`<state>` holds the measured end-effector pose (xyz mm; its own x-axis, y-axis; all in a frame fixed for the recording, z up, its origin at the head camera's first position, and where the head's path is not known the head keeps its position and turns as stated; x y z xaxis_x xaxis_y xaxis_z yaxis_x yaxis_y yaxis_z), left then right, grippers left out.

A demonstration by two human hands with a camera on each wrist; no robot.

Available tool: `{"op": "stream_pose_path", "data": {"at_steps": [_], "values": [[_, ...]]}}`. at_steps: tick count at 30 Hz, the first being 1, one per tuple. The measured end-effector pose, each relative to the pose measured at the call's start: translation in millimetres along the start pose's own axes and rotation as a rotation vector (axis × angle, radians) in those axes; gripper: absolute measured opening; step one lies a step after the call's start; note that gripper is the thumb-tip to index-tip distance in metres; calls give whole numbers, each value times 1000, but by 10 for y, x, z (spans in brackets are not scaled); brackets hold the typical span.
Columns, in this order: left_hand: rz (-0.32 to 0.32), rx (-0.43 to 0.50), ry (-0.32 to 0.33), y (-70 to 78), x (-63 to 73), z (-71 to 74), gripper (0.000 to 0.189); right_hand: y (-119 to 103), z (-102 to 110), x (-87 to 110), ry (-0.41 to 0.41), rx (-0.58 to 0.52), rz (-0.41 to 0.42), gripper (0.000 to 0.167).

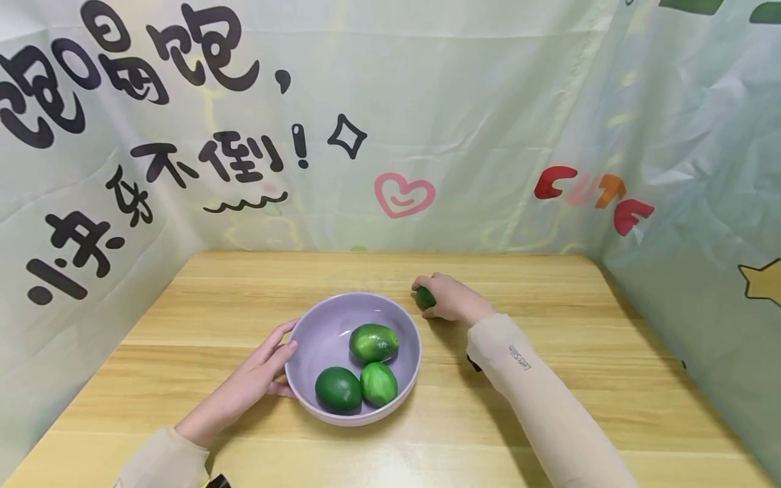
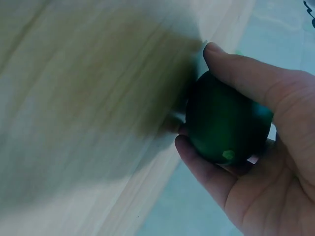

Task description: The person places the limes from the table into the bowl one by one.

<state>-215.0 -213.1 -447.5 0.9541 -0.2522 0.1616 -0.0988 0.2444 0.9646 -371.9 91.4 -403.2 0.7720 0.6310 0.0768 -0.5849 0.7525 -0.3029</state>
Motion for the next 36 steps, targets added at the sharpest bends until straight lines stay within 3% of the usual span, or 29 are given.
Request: {"op": "stream_pose_path", "data": {"at_steps": [11,23,30,36], "values": [[-21,14,-16,37,24,10,59,-56,202,167,31,-69,-40,55],[-16,20,-17,18,11,5,59,-256,394,283,93,-51,16,53],[-16,21,-19,25,11,-7,59,-479,507,368,155,-51,98,51],[-15,17,-20,23,10,-11,59,-659,564,425,156,-32,112,54]]}}
Point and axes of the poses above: each hand's wrist, its own x-axis away from the middle knuckle, its own z-axis out of the back of the hand, y = z × x, the point moved 7 cm from there along -x, towards the middle knuckle, and after that the axes turned 3 degrees about z, right-handed, at the moved point
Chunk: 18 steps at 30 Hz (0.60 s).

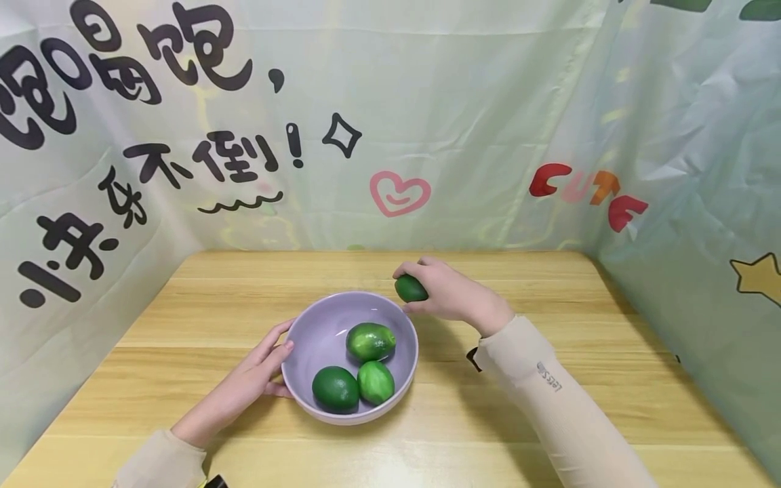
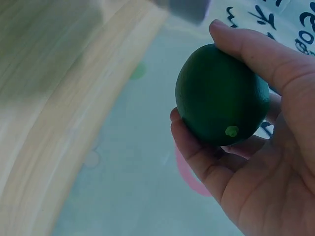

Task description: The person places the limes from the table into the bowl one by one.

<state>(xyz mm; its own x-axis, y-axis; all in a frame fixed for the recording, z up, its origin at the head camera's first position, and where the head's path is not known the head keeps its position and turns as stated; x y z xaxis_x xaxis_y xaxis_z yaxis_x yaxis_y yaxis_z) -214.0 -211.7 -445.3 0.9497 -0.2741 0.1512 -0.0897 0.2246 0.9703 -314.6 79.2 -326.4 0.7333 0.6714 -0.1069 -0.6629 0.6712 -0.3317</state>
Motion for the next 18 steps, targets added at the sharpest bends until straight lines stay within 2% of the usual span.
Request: {"op": "stream_pose_path", "data": {"at_steps": [10,18], "values": [[-11,4,-6,1,-1,2,58,-180,62,17,53,-10,38,53],[-4,-1,-5,-6,-4,6,58,-290,63,-6,57,-6,63,54]]}}
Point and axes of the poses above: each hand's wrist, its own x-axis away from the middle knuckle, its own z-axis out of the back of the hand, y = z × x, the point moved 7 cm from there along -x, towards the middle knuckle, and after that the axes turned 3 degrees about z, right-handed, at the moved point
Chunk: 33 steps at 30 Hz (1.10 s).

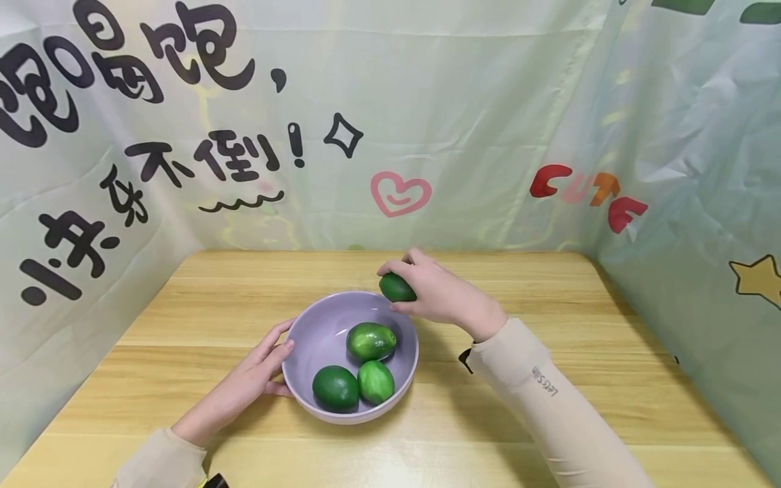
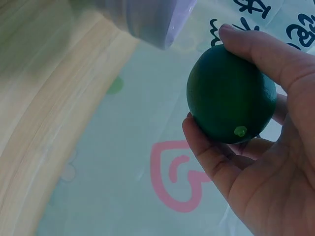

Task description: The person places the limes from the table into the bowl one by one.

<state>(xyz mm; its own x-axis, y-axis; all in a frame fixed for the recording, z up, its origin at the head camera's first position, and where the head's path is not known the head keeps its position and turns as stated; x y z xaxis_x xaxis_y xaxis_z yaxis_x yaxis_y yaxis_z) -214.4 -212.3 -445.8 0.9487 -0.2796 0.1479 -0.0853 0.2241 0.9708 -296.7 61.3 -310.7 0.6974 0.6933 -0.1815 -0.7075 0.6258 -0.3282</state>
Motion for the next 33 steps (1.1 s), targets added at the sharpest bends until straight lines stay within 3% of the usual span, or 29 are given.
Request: {"op": "stream_pose_path", "data": {"at_steps": [10,33], "values": [[1,0,3,13,23,-7,58,-179,-43,-82,4,0,41,53],[-3,-1,-9,29,20,-8,58,-612,-294,-297,-75,25,207,50]]}}
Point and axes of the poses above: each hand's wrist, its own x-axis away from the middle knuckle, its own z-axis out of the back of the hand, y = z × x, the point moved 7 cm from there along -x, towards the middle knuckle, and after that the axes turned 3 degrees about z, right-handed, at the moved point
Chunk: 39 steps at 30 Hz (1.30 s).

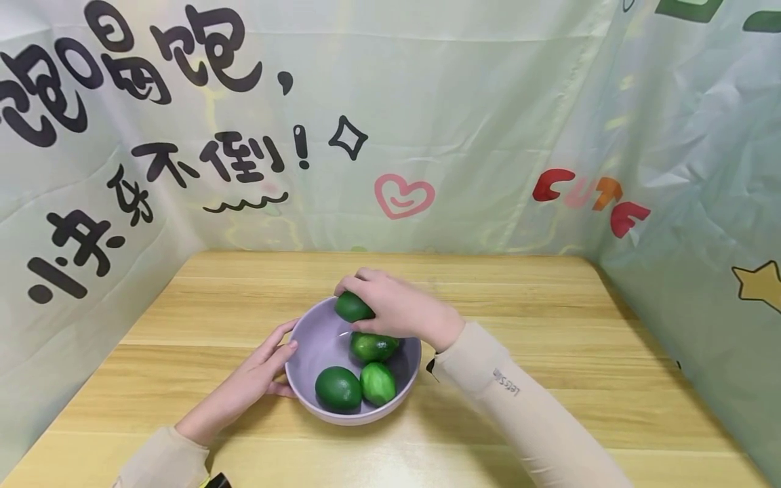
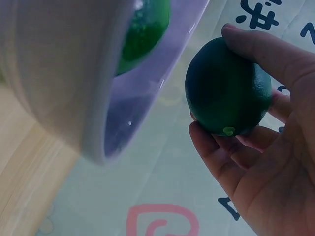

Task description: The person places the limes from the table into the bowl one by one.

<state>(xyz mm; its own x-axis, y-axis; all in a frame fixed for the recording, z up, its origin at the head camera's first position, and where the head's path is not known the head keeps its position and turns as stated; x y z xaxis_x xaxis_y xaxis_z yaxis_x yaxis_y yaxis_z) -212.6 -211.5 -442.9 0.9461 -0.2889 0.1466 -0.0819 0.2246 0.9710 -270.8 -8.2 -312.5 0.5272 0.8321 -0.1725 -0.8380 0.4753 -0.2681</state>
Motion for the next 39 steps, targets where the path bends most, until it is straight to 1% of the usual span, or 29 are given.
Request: {"op": "stream_pose_path", "data": {"at_steps": [8,18,23,27,32,39], "values": [[7,1,-1,-21,-7,6,58,-88,-99,-75,-36,-7,50,51],[14,-4,-1,-37,-17,5,57,-150,-210,-120,-110,-8,38,52],[4,-4,-10,-18,-9,4,59,-186,-234,-115,-111,30,77,51],[19,-6,6,-33,-14,7,58,-205,-249,-127,-121,68,103,51],[32,-7,14,-51,-20,4,56,-255,-261,-170,-168,85,121,50],[30,-8,8,-52,-21,1,55,-301,-361,-277,-277,139,108,54]]}}
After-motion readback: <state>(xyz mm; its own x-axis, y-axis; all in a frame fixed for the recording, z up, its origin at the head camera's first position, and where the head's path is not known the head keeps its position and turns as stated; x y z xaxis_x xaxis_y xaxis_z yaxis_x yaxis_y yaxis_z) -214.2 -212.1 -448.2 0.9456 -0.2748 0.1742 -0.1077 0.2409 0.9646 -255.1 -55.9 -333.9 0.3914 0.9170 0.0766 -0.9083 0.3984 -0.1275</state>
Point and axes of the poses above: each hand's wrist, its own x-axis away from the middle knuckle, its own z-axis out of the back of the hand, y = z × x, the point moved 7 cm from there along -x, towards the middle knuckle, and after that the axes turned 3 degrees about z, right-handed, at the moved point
